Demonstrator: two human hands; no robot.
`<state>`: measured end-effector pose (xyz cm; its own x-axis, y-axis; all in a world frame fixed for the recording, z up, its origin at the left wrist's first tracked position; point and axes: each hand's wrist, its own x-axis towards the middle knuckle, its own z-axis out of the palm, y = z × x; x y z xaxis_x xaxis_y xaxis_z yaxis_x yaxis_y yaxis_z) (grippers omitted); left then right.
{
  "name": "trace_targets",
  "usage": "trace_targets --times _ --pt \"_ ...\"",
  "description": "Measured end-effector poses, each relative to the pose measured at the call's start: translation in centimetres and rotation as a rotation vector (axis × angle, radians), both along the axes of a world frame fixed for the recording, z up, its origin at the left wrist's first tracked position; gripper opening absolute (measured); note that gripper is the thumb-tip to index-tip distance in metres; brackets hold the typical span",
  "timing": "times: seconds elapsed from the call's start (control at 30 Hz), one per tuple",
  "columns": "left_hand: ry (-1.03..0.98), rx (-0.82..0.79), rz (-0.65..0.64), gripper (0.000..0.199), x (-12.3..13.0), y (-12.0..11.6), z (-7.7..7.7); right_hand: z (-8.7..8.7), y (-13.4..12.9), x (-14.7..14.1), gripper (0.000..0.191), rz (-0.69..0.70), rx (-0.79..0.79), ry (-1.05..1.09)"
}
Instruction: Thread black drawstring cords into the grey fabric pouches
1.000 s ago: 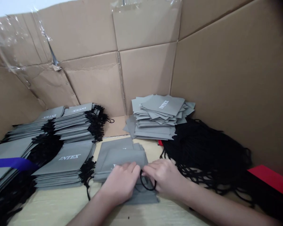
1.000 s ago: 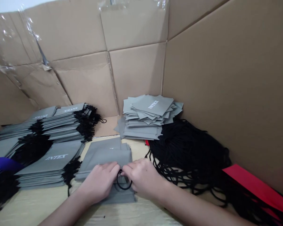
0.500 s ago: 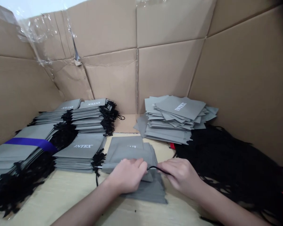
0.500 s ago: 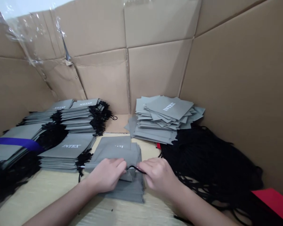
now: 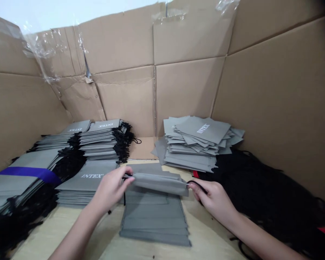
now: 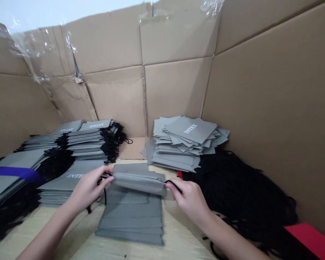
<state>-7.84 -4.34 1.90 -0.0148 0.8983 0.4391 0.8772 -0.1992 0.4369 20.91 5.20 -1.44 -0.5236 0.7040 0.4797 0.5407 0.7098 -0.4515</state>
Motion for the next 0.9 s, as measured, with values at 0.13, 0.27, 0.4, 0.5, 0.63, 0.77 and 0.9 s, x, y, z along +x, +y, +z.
trace_targets --times 0.13,0.27,0.4,0.5,0.63,0.77,0.9 --pt "-0.337 -0.037 0.014 0.014 -2.4 0.8 -0.3 0.1 0.4 0.3 0.04 0.011 -0.075 0.017" --pt "-0.455 -0.097 -0.006 0.013 -2.2 1.5 -1.2 0.3 0.2 -0.2 0.029 0.05 -0.15 0.009" --pt "-0.611 -0.081 -0.04 0.021 -1.3 1.5 -1.6 0.3 -0.3 -0.9 0.026 0.074 -0.215 0.043" --pt "-0.954 -0.119 -0.134 0.027 -1.0 1.3 -1.3 0.1 -0.5 -1.3 0.032 0.065 -0.305 0.107" --pt "-1.265 -0.082 -0.144 0.028 -1.0 1.0 -0.9 -0.5 -0.9 -1.7 0.027 0.143 -0.564 0.206" --pt "-1.303 -0.036 -0.09 0.03 -0.3 1.1 -1.2 -1.8 -1.4 -2.3 0.029 0.203 -0.762 0.207" --pt "-1.247 -0.007 -0.03 0.034 0.3 1.5 -2.1 -1.8 -2.3 -2.4 0.026 0.163 -0.689 0.038"
